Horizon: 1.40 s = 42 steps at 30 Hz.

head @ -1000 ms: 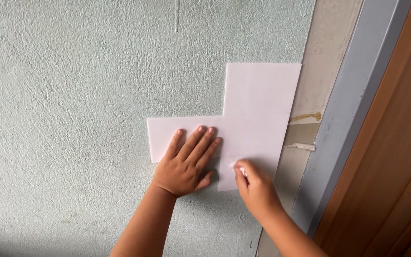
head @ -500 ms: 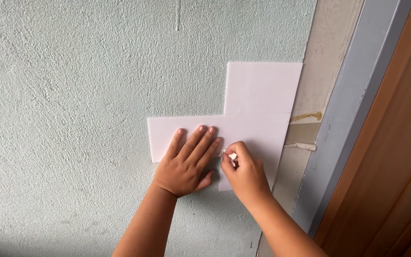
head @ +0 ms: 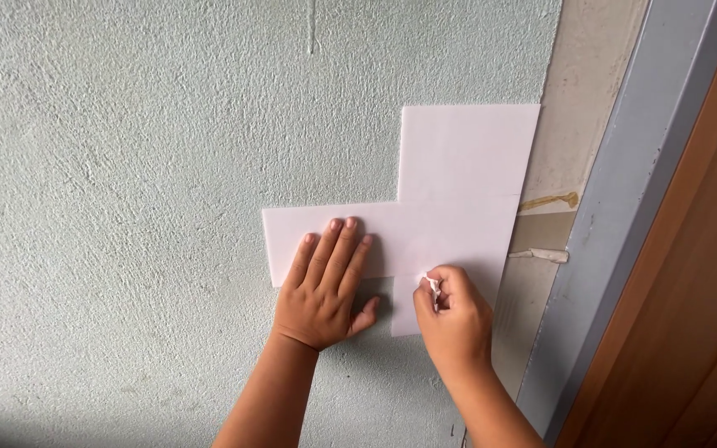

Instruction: Cleaning the surface and edges of white wall panels with a cloth.

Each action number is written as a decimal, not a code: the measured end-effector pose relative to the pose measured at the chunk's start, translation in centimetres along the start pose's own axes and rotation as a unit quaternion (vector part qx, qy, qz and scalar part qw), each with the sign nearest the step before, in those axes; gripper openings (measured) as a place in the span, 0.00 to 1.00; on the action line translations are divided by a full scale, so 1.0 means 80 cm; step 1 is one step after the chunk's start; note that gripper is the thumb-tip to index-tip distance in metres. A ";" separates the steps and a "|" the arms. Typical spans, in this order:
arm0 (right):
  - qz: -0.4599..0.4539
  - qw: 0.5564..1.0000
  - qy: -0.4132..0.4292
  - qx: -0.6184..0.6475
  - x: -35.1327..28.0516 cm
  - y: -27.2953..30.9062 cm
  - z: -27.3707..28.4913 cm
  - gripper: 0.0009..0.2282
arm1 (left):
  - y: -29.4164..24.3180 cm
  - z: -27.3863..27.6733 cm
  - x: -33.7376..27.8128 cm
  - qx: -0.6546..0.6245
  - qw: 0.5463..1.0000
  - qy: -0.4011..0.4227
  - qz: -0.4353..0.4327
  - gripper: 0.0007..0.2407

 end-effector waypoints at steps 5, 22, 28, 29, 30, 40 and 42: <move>0.024 0.999 -0.002 0.021 -0.013 -0.005 -0.012 0.06 | 0.001 -0.011 -0.010 0.022 0.999 0.011 0.022 0.31; 0.044 0.985 -0.141 0.085 0.006 -0.048 0.059 0.12 | 0.000 -0.011 -0.017 0.041 0.996 0.021 0.080 0.32; 0.129 0.979 -0.144 0.063 -0.016 -0.050 0.028 0.08 | 0.002 -0.011 -0.016 0.039 0.996 0.021 0.081 0.33; 0.130 0.981 -0.127 0.063 -0.015 -0.052 0.027 0.07 | 0.001 -0.010 -0.017 0.037 0.996 0.018 0.080 0.33; 0.131 0.983 -0.109 0.062 -0.015 -0.054 0.025 0.07 | 0.000 -0.010 -0.018 0.035 0.996 0.016 0.079 0.33; 0.179 0.979 -0.041 0.094 -0.014 0.003 0.005 0.09 | 0.001 -0.014 -0.019 0.041 0.995 0.029 0.081 0.33; 0.143 0.983 -0.028 0.110 -0.018 0.024 -0.002 0.11 | 0.001 -0.011 -0.019 0.038 0.996 0.026 0.082 0.33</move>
Point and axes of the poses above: each hand's wrist, its own x-axis towards the middle knuckle, its own z-axis out of the back of the hand, y = z × x, the point moved 7 cm from there along x, towards the middle knuckle, and after that the axes turned 13 degrees about -z, right-handed, at the moved point
